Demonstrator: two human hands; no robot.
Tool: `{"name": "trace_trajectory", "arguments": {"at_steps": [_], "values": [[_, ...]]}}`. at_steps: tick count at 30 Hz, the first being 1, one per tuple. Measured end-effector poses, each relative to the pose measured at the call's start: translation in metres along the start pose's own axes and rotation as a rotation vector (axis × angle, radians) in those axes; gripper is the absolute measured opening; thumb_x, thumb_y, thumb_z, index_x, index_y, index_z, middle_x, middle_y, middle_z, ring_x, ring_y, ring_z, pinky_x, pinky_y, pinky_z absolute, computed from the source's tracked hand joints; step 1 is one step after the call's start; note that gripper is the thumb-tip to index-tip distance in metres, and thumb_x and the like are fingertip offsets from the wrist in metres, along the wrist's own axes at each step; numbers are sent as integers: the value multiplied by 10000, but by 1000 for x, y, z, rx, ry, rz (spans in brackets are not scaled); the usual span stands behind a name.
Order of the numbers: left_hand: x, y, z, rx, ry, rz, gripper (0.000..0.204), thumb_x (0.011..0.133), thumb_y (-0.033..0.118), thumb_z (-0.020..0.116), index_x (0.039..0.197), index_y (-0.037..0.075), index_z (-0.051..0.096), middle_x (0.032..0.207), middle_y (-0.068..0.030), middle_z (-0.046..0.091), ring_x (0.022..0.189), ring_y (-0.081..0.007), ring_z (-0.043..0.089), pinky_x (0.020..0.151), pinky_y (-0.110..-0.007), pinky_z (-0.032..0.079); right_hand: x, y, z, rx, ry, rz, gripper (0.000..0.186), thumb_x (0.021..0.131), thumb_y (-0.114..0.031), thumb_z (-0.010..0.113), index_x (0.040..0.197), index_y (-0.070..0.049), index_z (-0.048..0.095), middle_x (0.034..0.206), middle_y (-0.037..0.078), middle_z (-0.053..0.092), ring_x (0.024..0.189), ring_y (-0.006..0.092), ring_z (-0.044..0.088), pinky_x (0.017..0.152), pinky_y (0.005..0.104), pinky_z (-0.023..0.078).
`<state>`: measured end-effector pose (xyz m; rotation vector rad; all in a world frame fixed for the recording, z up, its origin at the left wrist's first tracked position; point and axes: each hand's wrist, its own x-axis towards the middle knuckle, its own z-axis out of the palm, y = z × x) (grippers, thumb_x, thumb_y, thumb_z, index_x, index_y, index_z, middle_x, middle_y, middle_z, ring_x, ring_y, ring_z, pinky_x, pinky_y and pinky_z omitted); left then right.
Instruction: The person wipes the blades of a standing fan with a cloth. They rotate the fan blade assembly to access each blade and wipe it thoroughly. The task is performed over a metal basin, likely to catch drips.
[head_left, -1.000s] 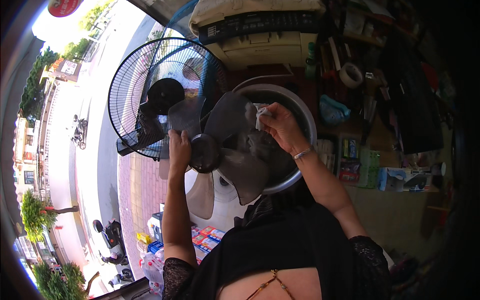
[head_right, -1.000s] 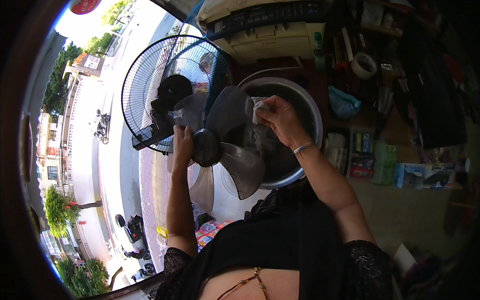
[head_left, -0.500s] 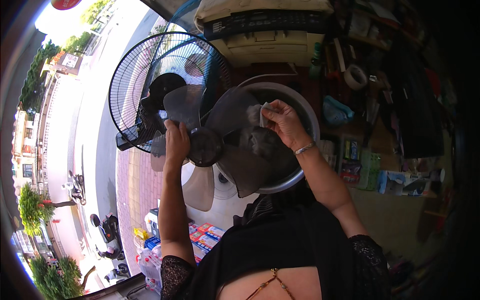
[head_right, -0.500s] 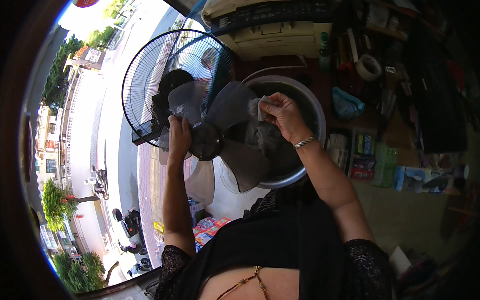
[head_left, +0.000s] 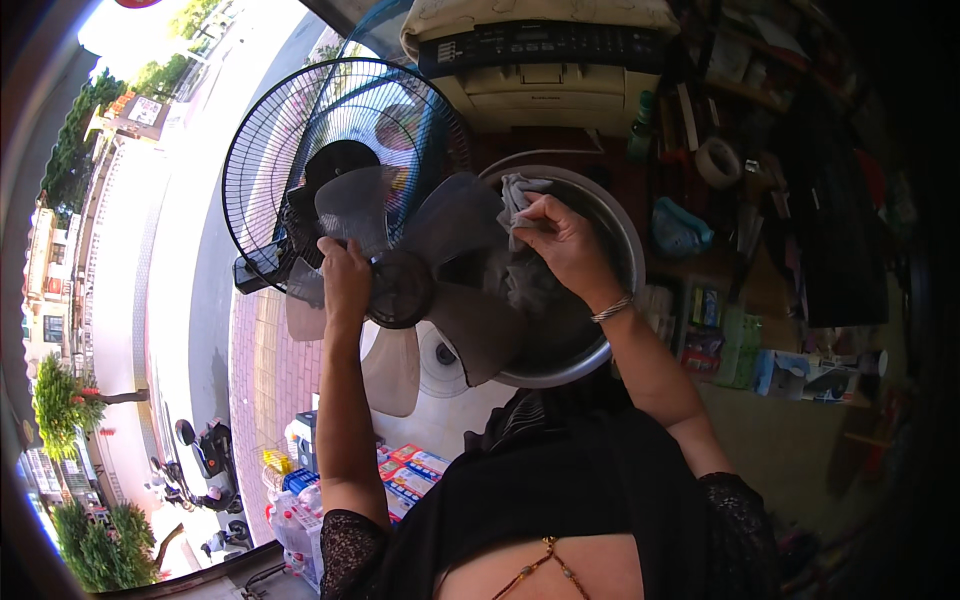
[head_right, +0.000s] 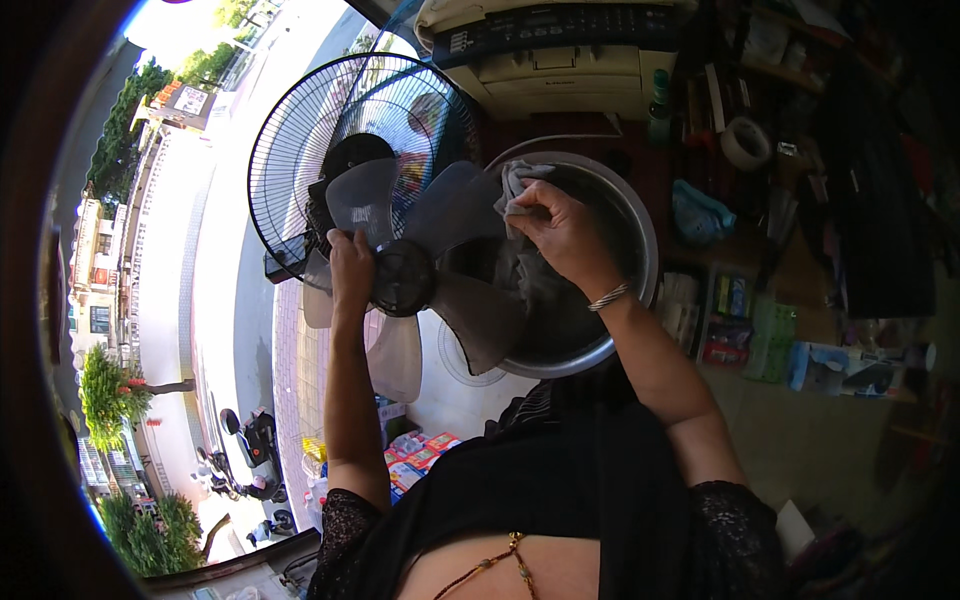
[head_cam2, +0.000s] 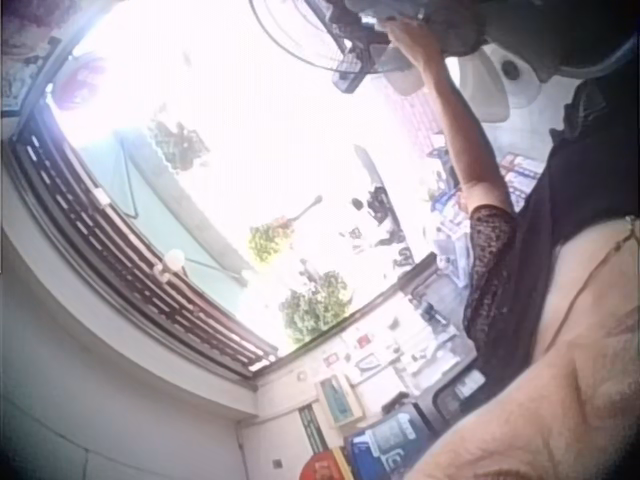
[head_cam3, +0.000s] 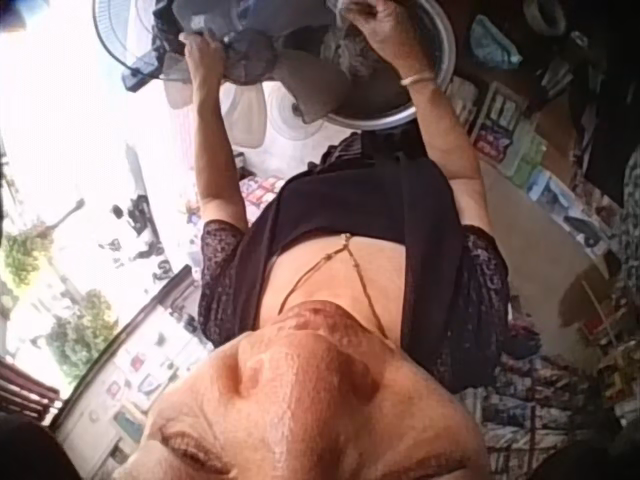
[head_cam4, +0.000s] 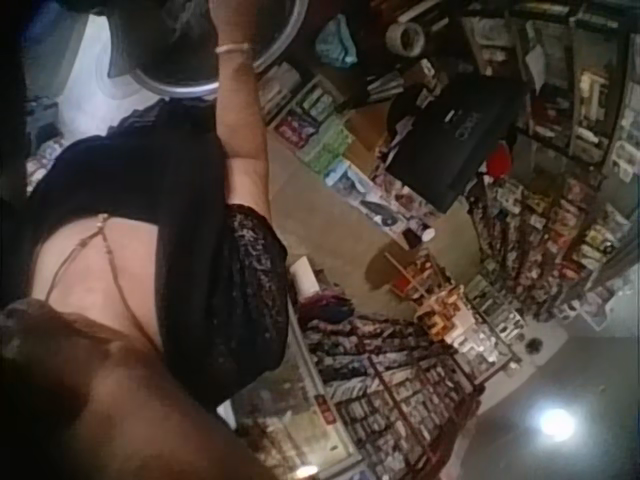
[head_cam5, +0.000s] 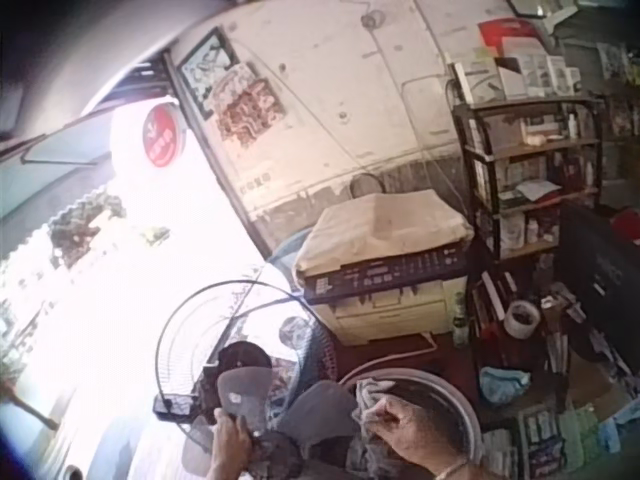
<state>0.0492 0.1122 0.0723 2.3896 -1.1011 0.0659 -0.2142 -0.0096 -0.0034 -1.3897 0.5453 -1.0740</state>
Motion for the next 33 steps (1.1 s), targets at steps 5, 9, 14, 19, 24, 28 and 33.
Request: {"name": "trace_trajectory", "arguments": {"at_steps": [5, 9, 14, 19, 24, 28, 33], "values": [[-4, 8, -2, -10, -82, -5, 269, 943, 191, 485, 988, -71, 446, 943, -329, 608, 915, -482, 591, 802, -500, 454, 4, -13, 1, -416, -187, -211, 216, 751, -29, 735, 900, -38, 579, 1110, 168, 638, 1242, 336, 496, 963, 383, 469], [-5, 5, -2, -14, -91, 31, 256, 943, 156, 467, 988, -85, 392, 936, -386, 584, 913, -528, 568, 788, -538, 441, 1, -7, 4, -660, -284, -256, 347, 733, -29, 731, 1017, -57, 535, 1299, 251, 491, 1278, 389, 426, 1018, 422, 418], [-9, 7, 6, 10, -75, 12, 264, 943, 165, 472, 995, -82, 395, 935, -367, 593, 917, -517, 572, 798, -528, 443, -3, 8, 6, -883, -319, -352, 409, 758, -83, 715, 1103, -43, 498, 1350, 325, 394, 1240, 435, 417, 1042, 447, 380], [-10, -2, 11, -32, -57, 9, 271, 944, 175, 476, 995, -79, 396, 921, -359, 598, 903, -514, 576, 787, -526, 445, -5, 7, 10, -992, -275, -439, 380, 777, -126, 702, 1077, -1, 504, 1283, 316, 450, 1205, 412, 449, 1043, 455, 368], [-11, 3, 7, -41, -41, -14, 271, 944, 177, 476, 988, -78, 395, 916, -358, 598, 903, -510, 578, 784, -530, 441, -8, 12, 10, -1111, -231, -532, 328, 788, -150, 694, 1016, 6, 518, 1139, 272, 551, 1124, 374, 514, 999, 428, 408], [-13, 8, 5, -40, -24, -22, 269, 945, 175, 471, 985, -79, 392, 913, -366, 594, 898, -520, 573, 777, -530, 442, -11, 17, 14, -1085, -134, -497, 282, 807, -144, 682, 992, -4, 521, 1001, 207, 591, 983, 328, 580, 855, 380, 496], [-16, 11, 5, -36, 3, -55, 269, 950, 177, 458, 996, -73, 370, 901, -389, 583, 879, -536, 569, 766, -541, 447, -11, 14, 20, -1026, -8, -421, 231, 826, -141, 675, 919, -20, 502, 842, 140, 600, 809, 285, 616, 686, 345, 536]]}}
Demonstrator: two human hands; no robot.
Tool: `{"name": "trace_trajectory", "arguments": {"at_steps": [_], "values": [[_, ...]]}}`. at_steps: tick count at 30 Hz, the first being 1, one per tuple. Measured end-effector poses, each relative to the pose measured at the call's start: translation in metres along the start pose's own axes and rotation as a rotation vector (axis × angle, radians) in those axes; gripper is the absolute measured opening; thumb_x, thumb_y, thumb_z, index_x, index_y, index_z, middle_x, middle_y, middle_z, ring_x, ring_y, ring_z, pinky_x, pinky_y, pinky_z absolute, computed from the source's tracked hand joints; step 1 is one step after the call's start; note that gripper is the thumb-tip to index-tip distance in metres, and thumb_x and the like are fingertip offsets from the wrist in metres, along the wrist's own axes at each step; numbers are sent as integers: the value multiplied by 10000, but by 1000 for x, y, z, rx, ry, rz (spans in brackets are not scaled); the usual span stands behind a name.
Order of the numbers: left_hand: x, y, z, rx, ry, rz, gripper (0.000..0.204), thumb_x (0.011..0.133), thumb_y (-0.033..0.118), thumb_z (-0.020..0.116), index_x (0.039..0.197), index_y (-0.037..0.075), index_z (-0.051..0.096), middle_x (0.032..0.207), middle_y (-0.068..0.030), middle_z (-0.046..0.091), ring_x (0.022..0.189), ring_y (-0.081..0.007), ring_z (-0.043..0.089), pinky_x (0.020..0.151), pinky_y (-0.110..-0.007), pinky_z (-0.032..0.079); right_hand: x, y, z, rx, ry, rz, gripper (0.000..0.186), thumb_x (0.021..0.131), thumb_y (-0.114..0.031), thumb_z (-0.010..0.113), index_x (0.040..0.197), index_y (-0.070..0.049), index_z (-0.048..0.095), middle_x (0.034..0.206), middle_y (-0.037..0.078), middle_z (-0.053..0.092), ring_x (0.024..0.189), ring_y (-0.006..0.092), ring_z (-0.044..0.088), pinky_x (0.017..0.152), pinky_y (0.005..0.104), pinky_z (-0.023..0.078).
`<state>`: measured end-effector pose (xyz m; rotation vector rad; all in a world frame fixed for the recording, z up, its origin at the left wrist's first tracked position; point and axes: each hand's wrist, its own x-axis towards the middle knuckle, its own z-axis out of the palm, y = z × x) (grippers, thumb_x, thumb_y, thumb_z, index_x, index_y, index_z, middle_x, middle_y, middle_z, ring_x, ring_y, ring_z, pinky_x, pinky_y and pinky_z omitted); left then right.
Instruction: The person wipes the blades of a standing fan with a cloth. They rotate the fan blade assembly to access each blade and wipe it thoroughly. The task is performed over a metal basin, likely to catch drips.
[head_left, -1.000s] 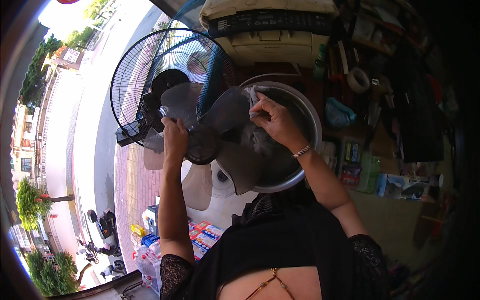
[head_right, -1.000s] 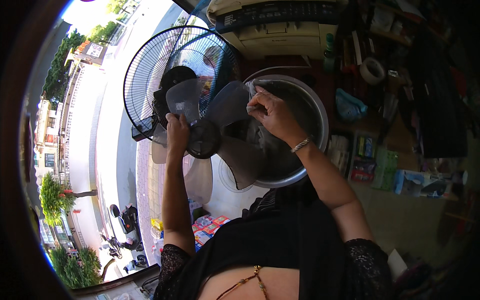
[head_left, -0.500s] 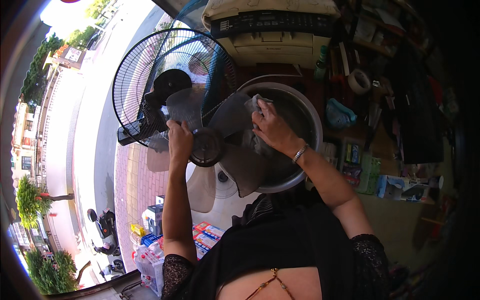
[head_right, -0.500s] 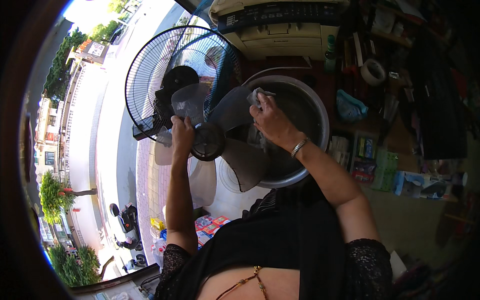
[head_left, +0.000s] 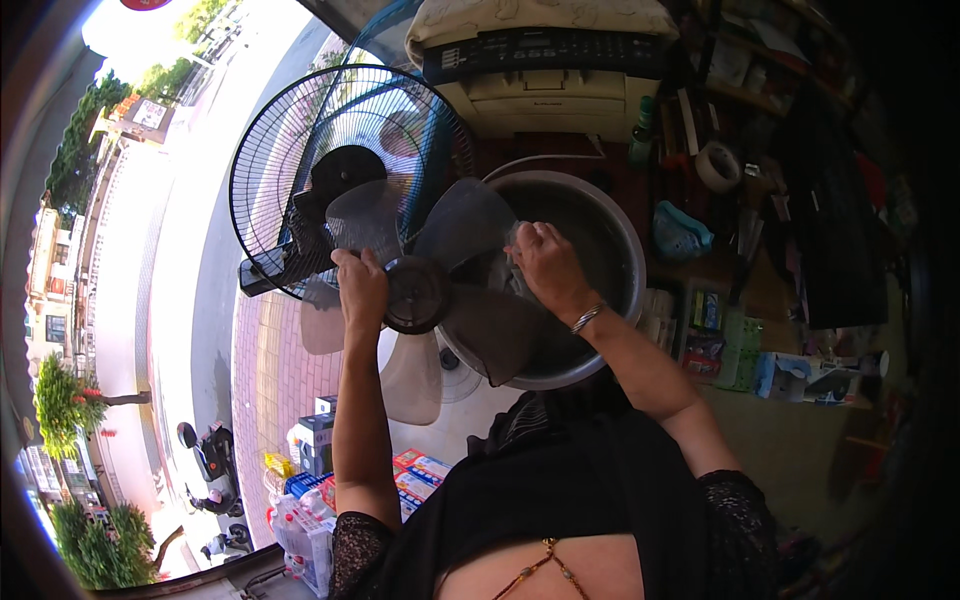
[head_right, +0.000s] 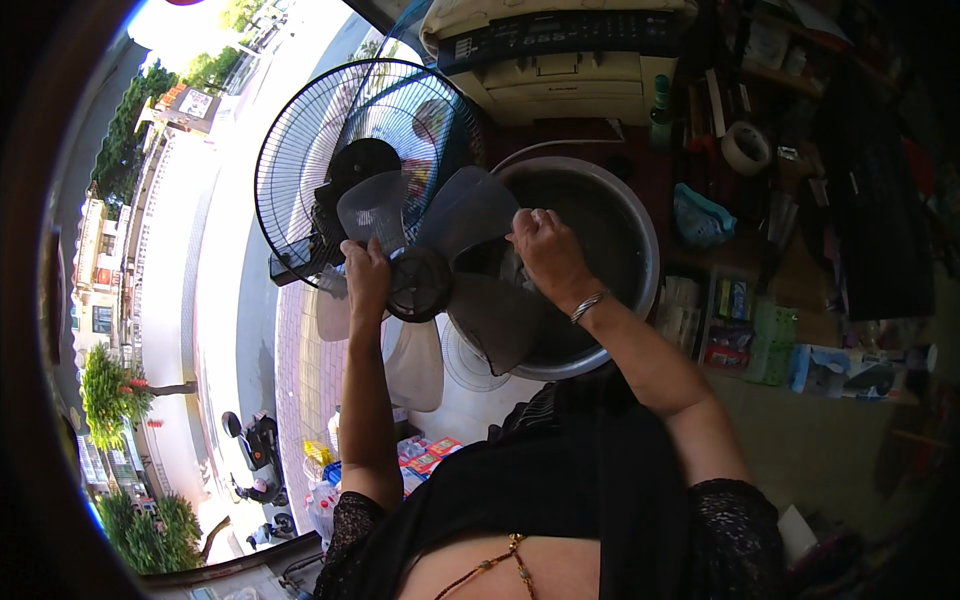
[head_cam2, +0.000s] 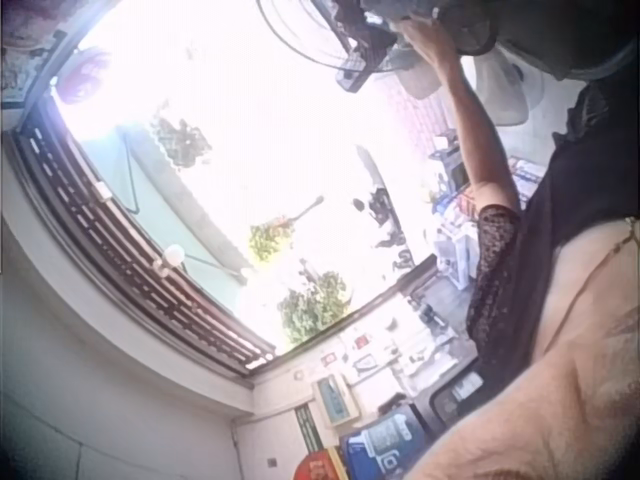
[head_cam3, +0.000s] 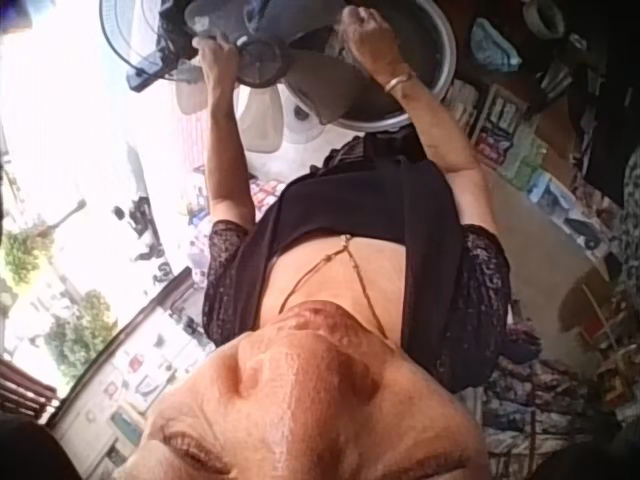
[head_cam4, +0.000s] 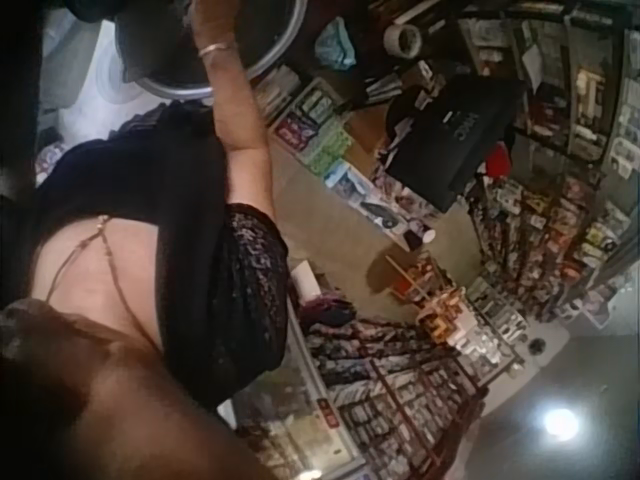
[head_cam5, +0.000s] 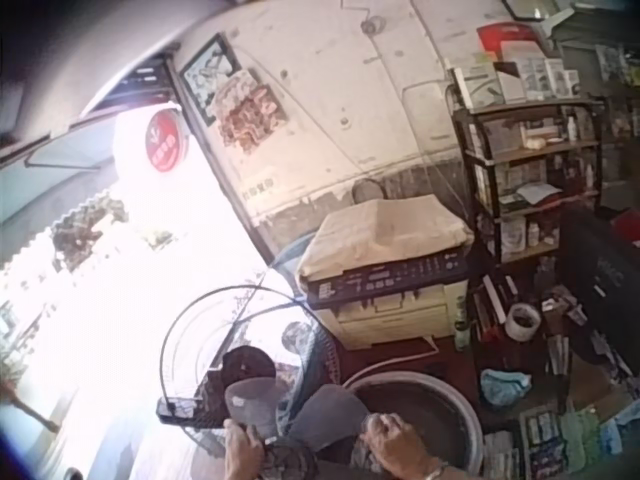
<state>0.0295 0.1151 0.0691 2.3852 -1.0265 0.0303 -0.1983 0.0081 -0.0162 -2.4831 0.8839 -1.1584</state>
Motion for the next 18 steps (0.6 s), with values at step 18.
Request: {"name": "trace_trajectory", "arguments": {"at_steps": [18], "values": [[13, -17, -9, -47, 86, 14, 256, 953, 167, 475, 981, -82, 420, 906, -349, 601, 884, -504, 588, 766, -499, 450, -29, 31, 16, -4, -382, 305, 291, 810, -93, 621, 1095, -58, 573, 1088, 160, 582, 1079, 358, 524, 875, 407, 466]]}}
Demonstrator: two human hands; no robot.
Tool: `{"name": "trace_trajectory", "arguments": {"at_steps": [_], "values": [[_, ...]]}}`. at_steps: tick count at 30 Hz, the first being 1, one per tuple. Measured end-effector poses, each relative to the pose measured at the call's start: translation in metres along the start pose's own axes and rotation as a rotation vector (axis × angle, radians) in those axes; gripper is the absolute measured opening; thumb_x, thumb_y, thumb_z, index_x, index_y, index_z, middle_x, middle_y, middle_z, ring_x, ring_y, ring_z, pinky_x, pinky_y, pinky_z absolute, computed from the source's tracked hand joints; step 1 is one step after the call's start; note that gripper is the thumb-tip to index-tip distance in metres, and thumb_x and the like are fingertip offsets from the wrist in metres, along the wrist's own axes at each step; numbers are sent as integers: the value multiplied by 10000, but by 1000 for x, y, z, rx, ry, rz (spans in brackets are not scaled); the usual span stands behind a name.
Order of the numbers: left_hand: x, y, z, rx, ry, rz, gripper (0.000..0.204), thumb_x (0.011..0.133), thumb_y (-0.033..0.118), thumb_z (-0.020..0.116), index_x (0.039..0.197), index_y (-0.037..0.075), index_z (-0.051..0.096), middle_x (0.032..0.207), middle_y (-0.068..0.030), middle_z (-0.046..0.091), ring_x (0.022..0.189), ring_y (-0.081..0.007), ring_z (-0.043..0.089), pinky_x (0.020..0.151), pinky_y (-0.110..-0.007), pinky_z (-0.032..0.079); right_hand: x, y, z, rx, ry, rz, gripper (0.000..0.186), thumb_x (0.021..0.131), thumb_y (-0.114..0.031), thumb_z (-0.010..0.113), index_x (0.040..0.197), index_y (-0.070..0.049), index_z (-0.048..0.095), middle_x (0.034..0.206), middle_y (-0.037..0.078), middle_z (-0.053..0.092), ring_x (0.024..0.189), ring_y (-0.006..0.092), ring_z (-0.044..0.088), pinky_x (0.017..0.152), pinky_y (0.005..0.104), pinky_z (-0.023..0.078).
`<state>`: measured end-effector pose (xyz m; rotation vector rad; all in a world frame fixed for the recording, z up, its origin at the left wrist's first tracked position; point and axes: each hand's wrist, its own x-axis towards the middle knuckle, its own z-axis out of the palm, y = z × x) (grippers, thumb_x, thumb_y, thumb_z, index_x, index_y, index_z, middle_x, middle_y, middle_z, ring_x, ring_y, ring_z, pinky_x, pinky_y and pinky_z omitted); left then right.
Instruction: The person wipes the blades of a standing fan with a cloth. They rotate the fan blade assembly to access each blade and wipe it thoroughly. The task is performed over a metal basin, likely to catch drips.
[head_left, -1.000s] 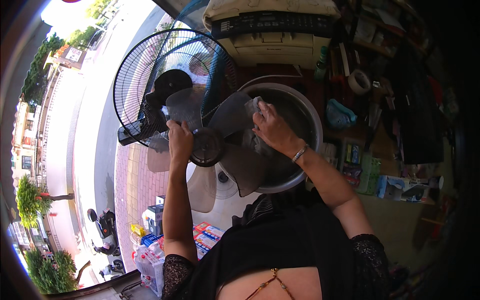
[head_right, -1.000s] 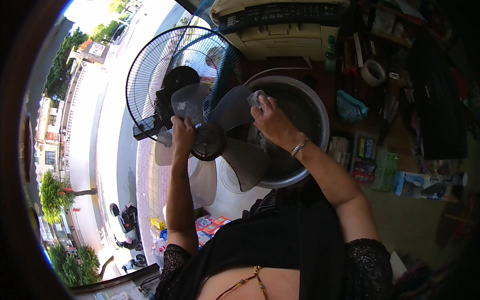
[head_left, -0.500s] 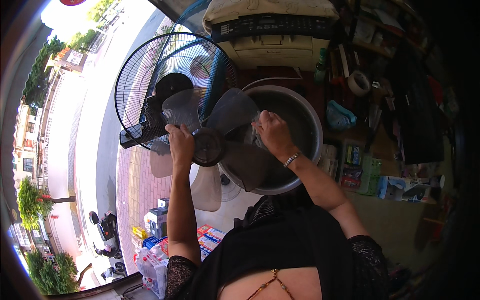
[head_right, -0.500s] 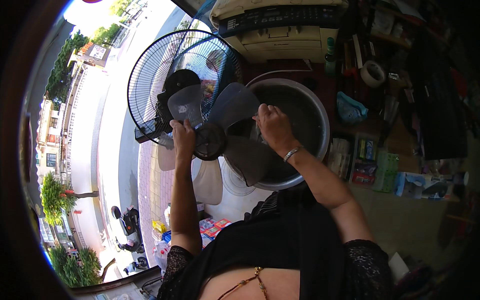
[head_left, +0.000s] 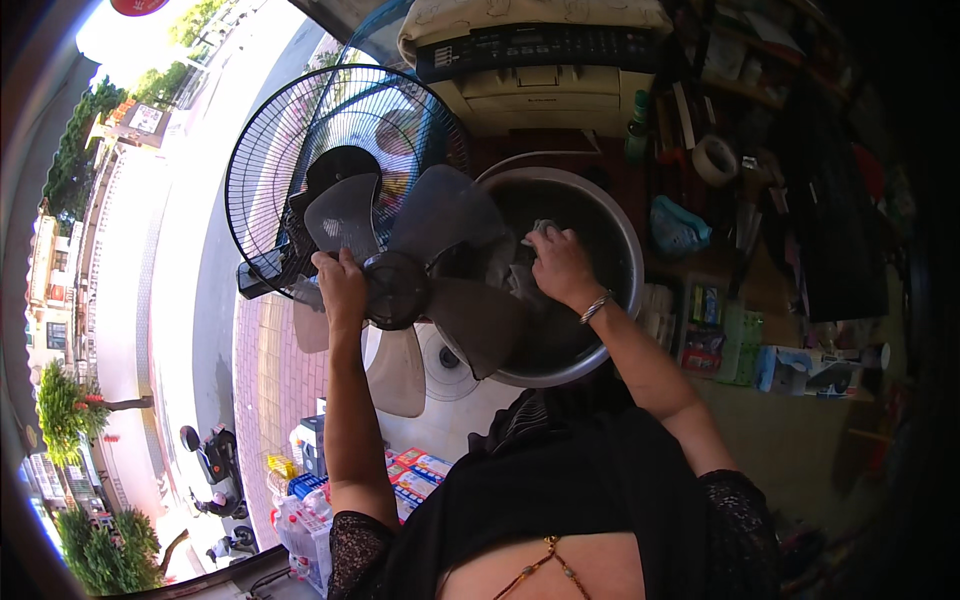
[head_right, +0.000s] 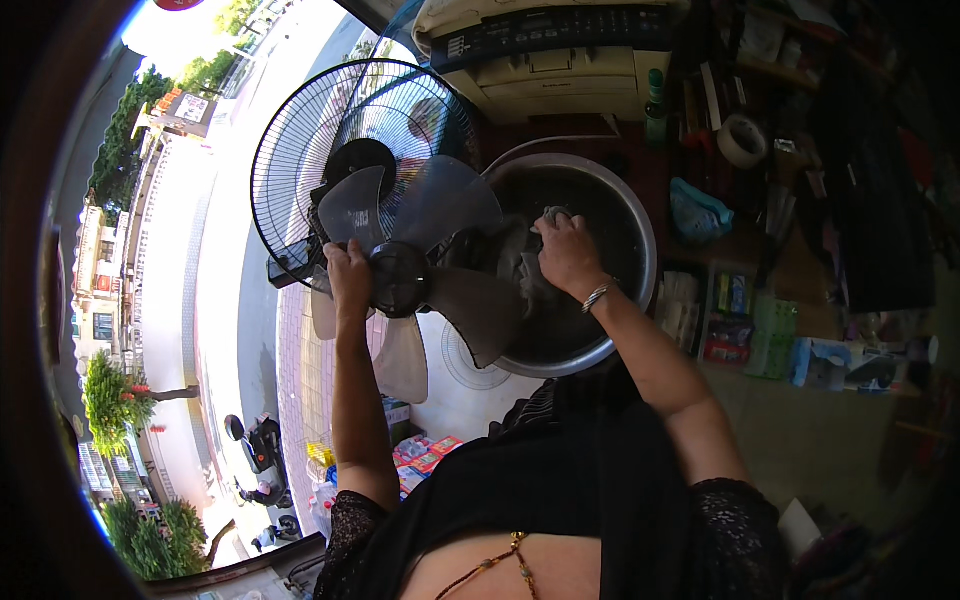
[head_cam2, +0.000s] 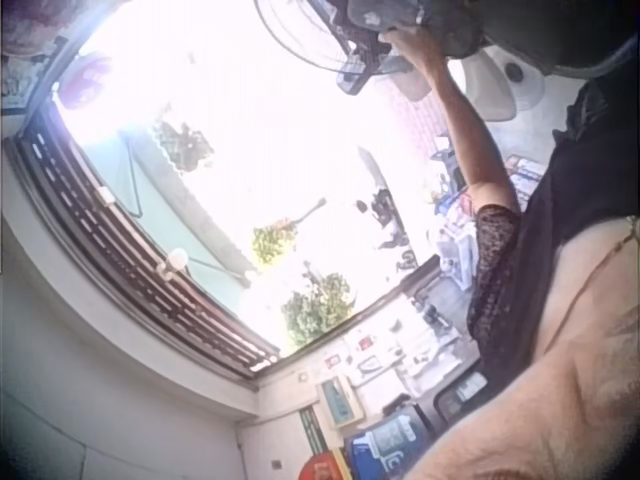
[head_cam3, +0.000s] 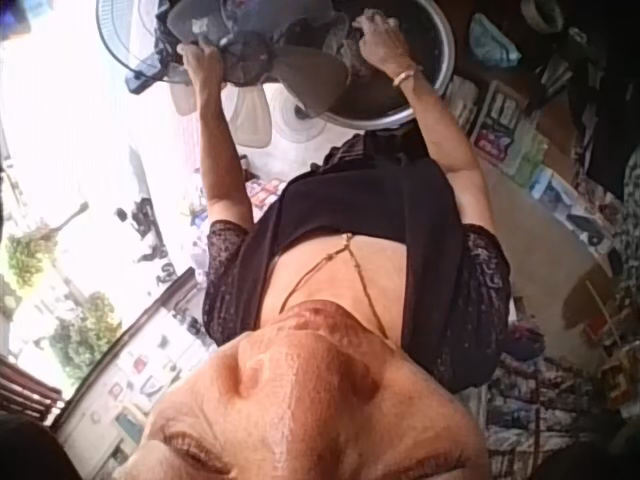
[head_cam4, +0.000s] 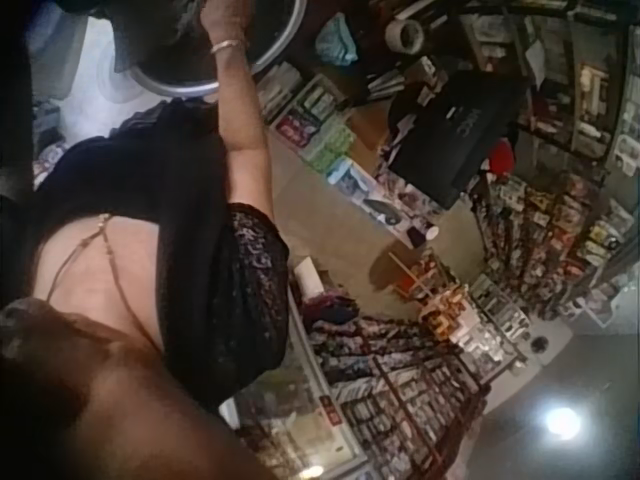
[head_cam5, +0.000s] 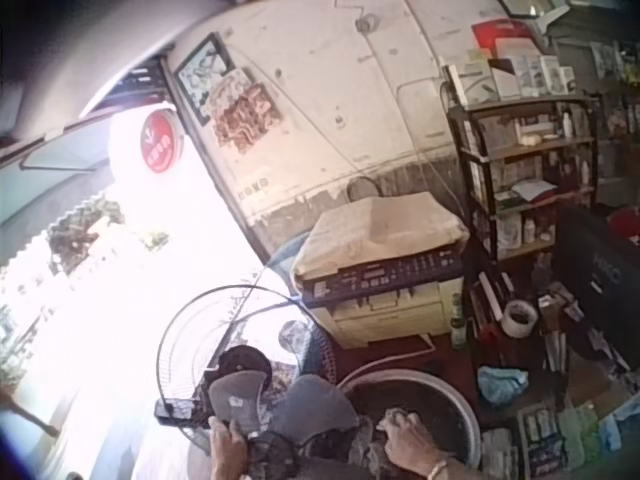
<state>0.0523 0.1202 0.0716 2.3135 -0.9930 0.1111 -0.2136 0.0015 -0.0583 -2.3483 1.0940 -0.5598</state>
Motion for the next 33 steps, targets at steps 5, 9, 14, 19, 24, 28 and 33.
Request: {"name": "trace_trajectory", "arguments": {"at_steps": [5, 9, 14, 19, 24, 28, 33], "values": [[-2, -1, -5, -9, 11, 17, 259, 952, 170, 481, 974, -81, 422, 906, -346, 599, 880, -503, 585, 760, -497, 446, -13, 4, 20, -233, -463, -148, 293, 805, -75, 578, 1083, -105, 663, 1235, 182, 517, 1150, 397, 464, 970, 438, 436], [-4, 5, -11, -13, 17, -9, 261, 953, 173, 479, 976, -79, 415, 911, -349, 594, 881, -500, 585, 754, -503, 440, -8, 25, 34, 65, -185, -19, 223, 801, -53, 596, 1006, -89, 674, 1133, 139, 604, 1074, 368, 554, 908, 433, 467], [-2, 8, -9, -42, 52, 0, 261, 954, 171, 469, 979, -82, 408, 924, -358, 589, 898, -502, 583, 776, -496, 444, 8, 34, 21, 710, -15, 140, 169, 822, -65, 674, 982, -60, 619, 868, 81, 668, 777, 233, 656, 692, 323, 529], [-2, 12, -2, -25, -11, -105, 273, 944, 177, 480, 987, -86, 418, 964, -366, 584, 935, -503, 581, 820, -486, 443, 10, -16, -25, 1502, -194, 259, 126, 858, -47, 676, 946, -48, 586, 887, 22, 647, 799, 77, 622, 724, 221, 530], [-1, 1, 29, -40, -111, -129, 343, 934, 238, 508, 1003, -95, 467, 1001, -353, 579, 963, -479, 580, 838, -464, 445, 22, -40, -27, 1515, -134, 223, 222, 797, -89, 758, 922, -61, 577, 865, 39, 651, 780, 97, 631, 727, 216, 532], [-8, 2, 44, -51, -140, -119, 353, 938, 243, 502, 1020, -98, 460, 1020, -363, 574, 988, -489, 568, 863, -459, 439, 34, -44, -3, 1430, -56, 345, 255, 778, -113, 785, 863, -82, 547, 766, 15, 604, 690, 61, 571, 620, 204, 496], [-16, -17, 49, -107, -228, -97, 341, 942, 228, 481, 1026, -101, 450, 1003, -297, 560, 917, -378, 600, 820, -410, 469, 26, -62, -13, 1652, 123, 305, 281, 795, -72, 760, 787, -92, 481, 716, 5, 556, 629, 50, 531, 544, 207, 458]]}}
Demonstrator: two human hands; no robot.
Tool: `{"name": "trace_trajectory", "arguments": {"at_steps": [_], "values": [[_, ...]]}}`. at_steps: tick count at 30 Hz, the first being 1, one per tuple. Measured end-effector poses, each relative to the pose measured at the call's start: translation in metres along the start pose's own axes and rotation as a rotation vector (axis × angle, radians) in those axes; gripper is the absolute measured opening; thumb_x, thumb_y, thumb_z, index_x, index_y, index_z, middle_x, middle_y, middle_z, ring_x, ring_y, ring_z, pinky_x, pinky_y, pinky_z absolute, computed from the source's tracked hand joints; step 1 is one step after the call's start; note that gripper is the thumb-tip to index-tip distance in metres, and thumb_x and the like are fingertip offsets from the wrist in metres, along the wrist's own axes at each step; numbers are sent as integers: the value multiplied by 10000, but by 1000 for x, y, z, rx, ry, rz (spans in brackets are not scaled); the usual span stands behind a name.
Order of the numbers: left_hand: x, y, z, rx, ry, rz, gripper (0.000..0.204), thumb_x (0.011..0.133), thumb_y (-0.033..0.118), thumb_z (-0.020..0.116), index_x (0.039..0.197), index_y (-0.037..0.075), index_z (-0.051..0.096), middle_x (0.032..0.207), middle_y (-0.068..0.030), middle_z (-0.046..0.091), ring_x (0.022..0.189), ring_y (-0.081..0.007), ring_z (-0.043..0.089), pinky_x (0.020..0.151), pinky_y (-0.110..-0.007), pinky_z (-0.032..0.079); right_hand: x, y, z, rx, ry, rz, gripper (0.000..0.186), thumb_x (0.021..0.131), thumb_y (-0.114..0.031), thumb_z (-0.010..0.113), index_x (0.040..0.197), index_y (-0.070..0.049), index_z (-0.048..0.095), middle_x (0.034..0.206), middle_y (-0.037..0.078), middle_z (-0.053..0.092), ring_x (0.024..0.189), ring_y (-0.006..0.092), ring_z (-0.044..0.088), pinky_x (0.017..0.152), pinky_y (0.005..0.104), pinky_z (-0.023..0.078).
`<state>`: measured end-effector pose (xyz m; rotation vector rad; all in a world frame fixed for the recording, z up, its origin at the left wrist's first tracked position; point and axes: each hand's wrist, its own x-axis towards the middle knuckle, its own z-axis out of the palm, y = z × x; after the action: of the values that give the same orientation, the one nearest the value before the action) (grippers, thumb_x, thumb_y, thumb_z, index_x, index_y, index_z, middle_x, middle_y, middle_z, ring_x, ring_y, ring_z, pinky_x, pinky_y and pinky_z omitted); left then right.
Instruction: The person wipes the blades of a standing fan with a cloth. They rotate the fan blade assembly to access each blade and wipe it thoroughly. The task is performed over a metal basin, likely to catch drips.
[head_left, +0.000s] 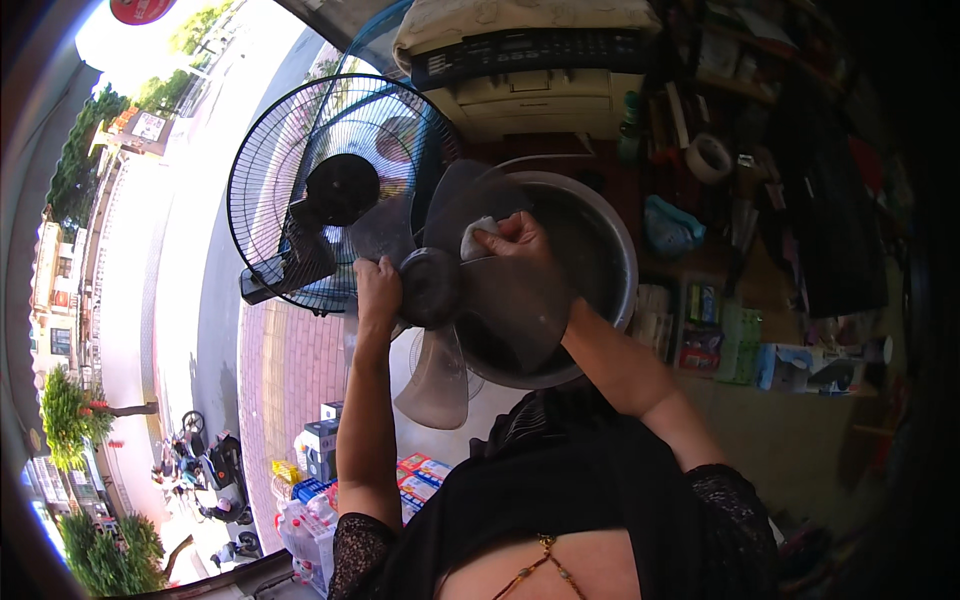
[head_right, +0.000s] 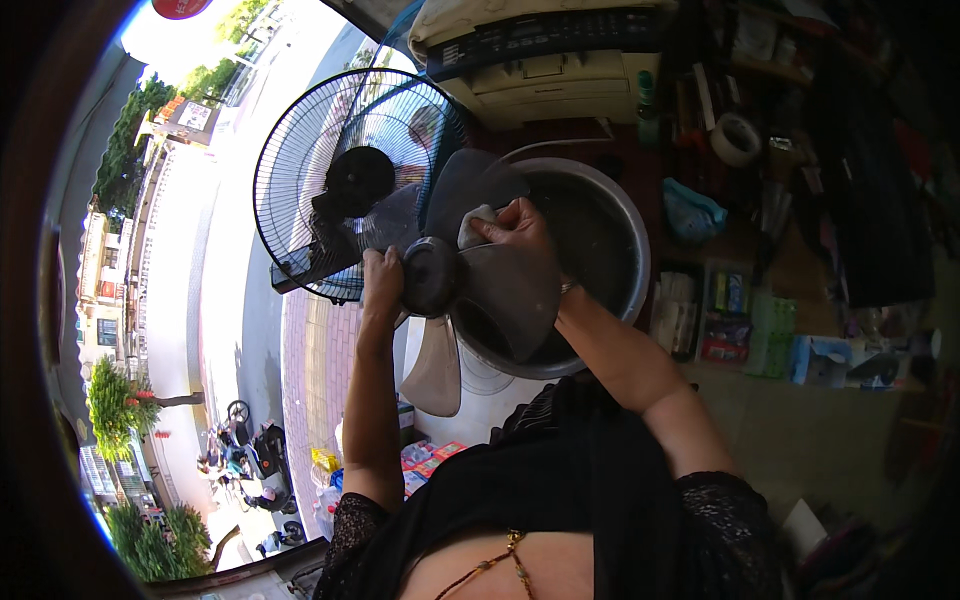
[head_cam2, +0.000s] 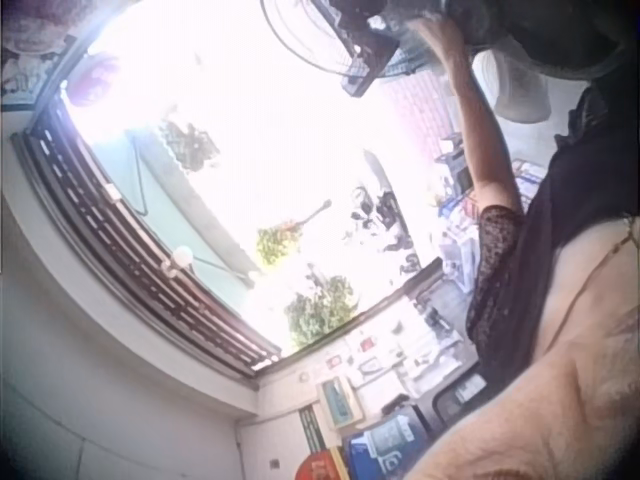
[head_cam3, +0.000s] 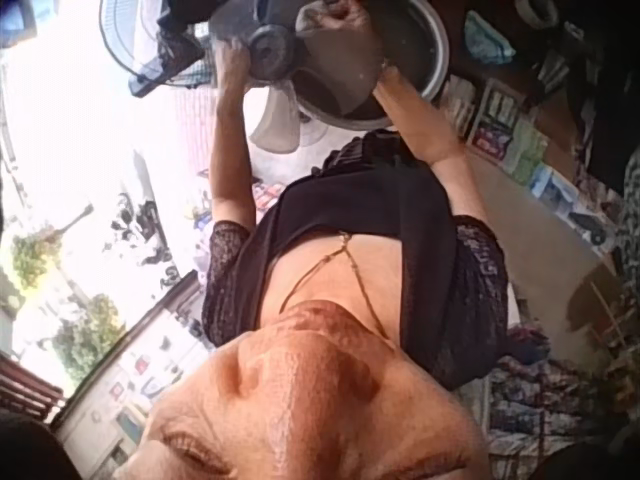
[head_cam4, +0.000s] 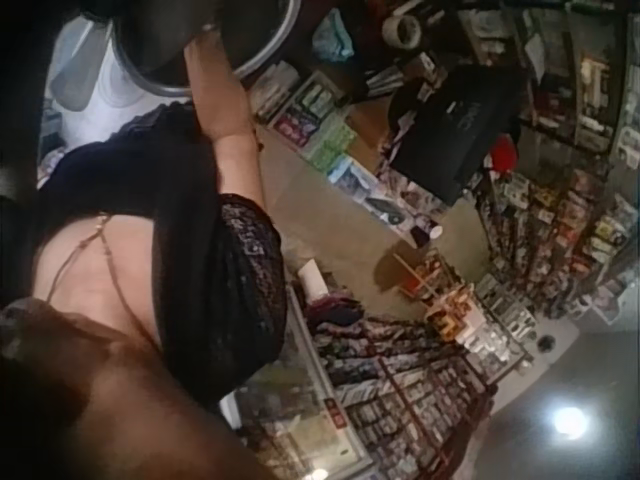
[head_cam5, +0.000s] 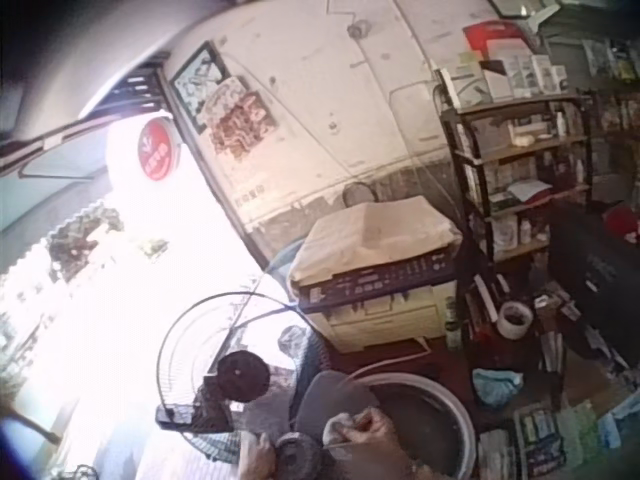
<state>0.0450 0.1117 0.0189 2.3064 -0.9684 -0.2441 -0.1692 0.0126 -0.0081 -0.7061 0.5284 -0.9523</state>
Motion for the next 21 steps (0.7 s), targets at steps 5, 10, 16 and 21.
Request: {"name": "trace_trajectory", "arguments": {"at_steps": [5, 10, 16, 21], "values": [[0, 3, -12, -174, -81, -148, 339, 932, 185, 470, 1014, -141, 429, 944, -305, 543, 898, -390, 583, 837, -403, 451, 5, -6, -3, -96, 126, -169, 282, 804, -33, 737, 773, -80, 460, 722, 11, 545, 621, 66, 549, 539, 229, 506], [0, -2, -12, -151, -73, -104, 355, 935, 197, 469, 1000, -150, 438, 967, -330, 558, 919, -402, 588, 840, -421, 450, 20, -9, -19, 14, 107, -249, 248, 806, -21, 726, 788, -74, 484, 770, 47, 599, 649, 106, 598, 568, 270, 554], [1, -21, -41, -29, 11, -88, 346, 935, 200, 493, 984, -138, 445, 930, -345, 580, 880, -455, 592, 808, -459, 448, 41, -41, -67, 112, 230, -219, 208, 853, -52, 682, 808, -104, 486, 825, 62, 643, 745, 145, 647, 660, 265, 542], [-1, -5, -34, 27, 55, -52, 321, 938, 198, 492, 988, -116, 453, 956, -339, 571, 926, -478, 568, 821, -467, 427, 24, -27, -66, -82, 153, -110, 184, 850, -112, 704, 876, -73, 526, 842, 47, 632, 770, 129, 635, 649, 265, 531]]}}
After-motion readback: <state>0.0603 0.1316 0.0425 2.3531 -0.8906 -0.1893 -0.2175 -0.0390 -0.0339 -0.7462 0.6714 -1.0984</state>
